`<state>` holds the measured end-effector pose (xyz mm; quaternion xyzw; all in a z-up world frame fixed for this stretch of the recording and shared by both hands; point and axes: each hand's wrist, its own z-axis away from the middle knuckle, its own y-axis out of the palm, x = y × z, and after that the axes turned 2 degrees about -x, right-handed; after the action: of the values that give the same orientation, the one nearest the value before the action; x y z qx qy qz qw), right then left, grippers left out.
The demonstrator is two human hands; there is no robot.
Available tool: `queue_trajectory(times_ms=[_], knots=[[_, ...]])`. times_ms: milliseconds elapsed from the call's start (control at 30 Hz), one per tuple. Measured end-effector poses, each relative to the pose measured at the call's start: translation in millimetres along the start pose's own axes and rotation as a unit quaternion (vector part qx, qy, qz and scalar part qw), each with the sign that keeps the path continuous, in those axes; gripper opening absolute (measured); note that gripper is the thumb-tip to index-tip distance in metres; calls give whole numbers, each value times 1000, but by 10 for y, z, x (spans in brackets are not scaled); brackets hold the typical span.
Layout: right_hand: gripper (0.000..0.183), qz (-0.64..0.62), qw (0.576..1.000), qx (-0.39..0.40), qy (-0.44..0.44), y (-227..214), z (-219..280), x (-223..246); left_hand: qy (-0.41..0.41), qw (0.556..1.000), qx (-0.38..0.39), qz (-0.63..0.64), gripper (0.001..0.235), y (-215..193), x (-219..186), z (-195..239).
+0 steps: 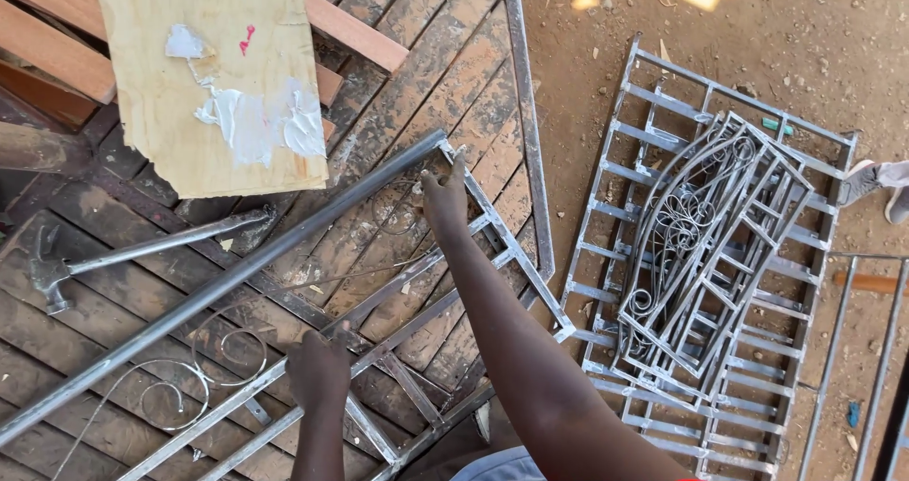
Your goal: Applying filler paste to the joints of a metal gate frame to smooth out welds.
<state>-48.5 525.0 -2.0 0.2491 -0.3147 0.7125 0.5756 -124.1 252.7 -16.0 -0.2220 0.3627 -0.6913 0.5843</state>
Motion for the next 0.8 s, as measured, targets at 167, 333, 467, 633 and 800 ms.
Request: queue_trajectory(times_ms=[167, 333, 467, 633, 800], knots=[[84, 92, 995, 14, 34, 119, 8, 61, -44, 999, 13, 14, 62, 30, -72, -44], [85, 192, 981, 28, -4, 152, -51, 70, -61, 998, 33, 12, 58, -2, -126, -84], [81, 288, 955, 65, -13, 195, -149, 45, -79, 995, 56, 10, 56, -54, -169, -81], [78, 325, 941, 79, -39, 200, -258, -78, -87, 994, 60, -11, 53, 110, -34, -216], [68, 390, 906, 105, -127, 74, 16, 194, -31, 997, 47, -43, 62, 418, 221, -468]])
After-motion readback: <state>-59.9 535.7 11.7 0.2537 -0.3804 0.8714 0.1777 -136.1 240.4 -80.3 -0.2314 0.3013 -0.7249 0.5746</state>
